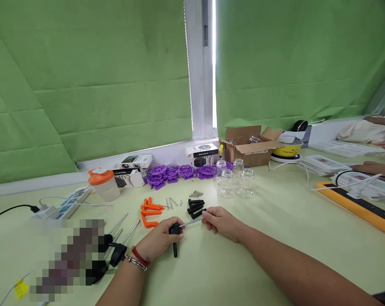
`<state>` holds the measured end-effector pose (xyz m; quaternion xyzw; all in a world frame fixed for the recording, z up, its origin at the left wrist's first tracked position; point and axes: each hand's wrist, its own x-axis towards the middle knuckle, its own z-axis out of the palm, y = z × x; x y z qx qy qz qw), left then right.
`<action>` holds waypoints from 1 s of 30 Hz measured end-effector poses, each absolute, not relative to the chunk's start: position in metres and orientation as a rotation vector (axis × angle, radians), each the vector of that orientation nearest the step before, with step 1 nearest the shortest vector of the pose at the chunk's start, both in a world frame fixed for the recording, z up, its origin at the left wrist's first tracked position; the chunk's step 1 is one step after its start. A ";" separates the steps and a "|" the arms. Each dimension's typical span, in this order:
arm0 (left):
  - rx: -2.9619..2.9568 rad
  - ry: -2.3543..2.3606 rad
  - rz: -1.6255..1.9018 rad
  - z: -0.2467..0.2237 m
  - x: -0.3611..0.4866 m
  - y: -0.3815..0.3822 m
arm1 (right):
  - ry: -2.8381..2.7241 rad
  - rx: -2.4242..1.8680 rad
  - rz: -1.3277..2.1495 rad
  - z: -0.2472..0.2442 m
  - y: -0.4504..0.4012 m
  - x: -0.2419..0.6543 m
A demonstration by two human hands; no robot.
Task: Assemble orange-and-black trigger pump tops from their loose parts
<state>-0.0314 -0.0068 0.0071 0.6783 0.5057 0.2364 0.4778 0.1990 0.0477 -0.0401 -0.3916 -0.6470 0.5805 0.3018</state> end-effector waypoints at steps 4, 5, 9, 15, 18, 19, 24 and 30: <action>1.673 1.253 0.562 0.007 -0.031 -0.006 | -1.669 -0.951 1.548 -0.041 0.047 0.199; 1.677 1.257 0.554 0.007 -0.031 -0.006 | -1.677 -0.955 1.547 -0.041 0.047 0.199; 1.680 1.249 0.536 0.008 -0.031 -0.006 | -1.668 -1.021 1.557 -0.039 0.048 0.198; 1.697 1.269 0.520 0.009 -0.030 -0.006 | -1.633 -1.077 1.554 -0.040 0.049 0.195; 1.680 1.260 0.533 0.009 -0.031 -0.006 | -1.652 -1.104 1.529 -0.042 0.049 0.195; 1.677 1.260 0.536 0.008 -0.031 -0.006 | -1.662 -1.113 1.523 -0.042 0.049 0.195; 1.665 1.246 0.566 0.005 -0.030 -0.006 | -1.713 -1.128 1.508 -0.040 0.048 0.194; 1.652 1.303 0.714 0.021 -0.036 -0.015 | -1.808 -1.044 1.499 -0.033 0.042 0.199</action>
